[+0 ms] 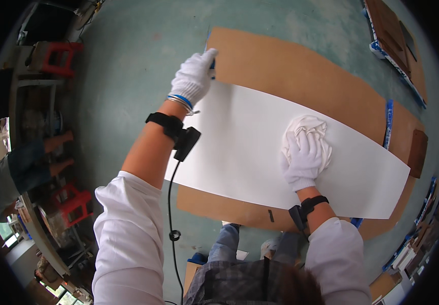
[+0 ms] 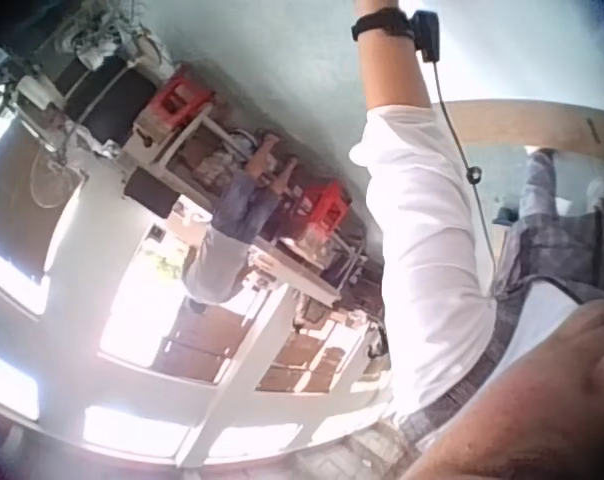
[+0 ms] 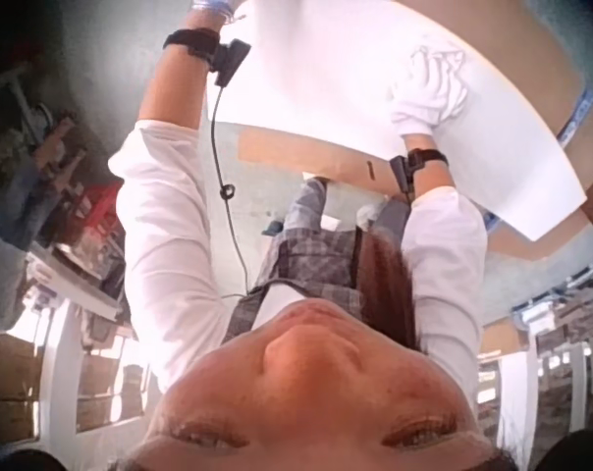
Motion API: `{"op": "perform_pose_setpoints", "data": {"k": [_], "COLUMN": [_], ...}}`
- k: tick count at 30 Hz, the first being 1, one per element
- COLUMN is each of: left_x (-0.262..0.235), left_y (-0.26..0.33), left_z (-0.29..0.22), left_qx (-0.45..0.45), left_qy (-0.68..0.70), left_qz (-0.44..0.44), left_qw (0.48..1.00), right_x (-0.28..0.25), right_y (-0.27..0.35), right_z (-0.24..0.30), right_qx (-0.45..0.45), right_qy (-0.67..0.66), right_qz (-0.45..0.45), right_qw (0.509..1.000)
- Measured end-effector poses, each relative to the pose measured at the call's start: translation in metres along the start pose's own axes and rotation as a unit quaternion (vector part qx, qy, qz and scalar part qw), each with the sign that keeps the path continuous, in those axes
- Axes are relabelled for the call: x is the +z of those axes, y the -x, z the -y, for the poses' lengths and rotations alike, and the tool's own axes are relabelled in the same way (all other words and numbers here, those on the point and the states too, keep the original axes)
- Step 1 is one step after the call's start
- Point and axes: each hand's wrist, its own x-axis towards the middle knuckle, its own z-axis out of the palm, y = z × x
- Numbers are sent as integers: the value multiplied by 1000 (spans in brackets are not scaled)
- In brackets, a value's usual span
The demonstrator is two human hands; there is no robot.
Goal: Wiping down and scraping furniture panels to clean them.
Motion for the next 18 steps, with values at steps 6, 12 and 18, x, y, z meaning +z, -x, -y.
{"op": "perform_pose_setpoints", "data": {"k": [6, 12, 18], "left_x": [-2, -5, -19], "left_y": [0, 0, -5], "left_z": [24, 24, 51], "left_qx": [-46, -30, -102], "left_qy": [-6, 7, -65], "left_qz": [-19, -19, -63], "left_qw": [999, 999, 991], "right_x": [3, -2, -1], "right_y": [0, -1, -3], "right_z": [-2, 2, -3], "right_qx": [3, -7, -6], "right_qy": [4, -6, 14], "right_qz": [11, -10, 18], "right_qw": [1000, 1000, 1000]}}
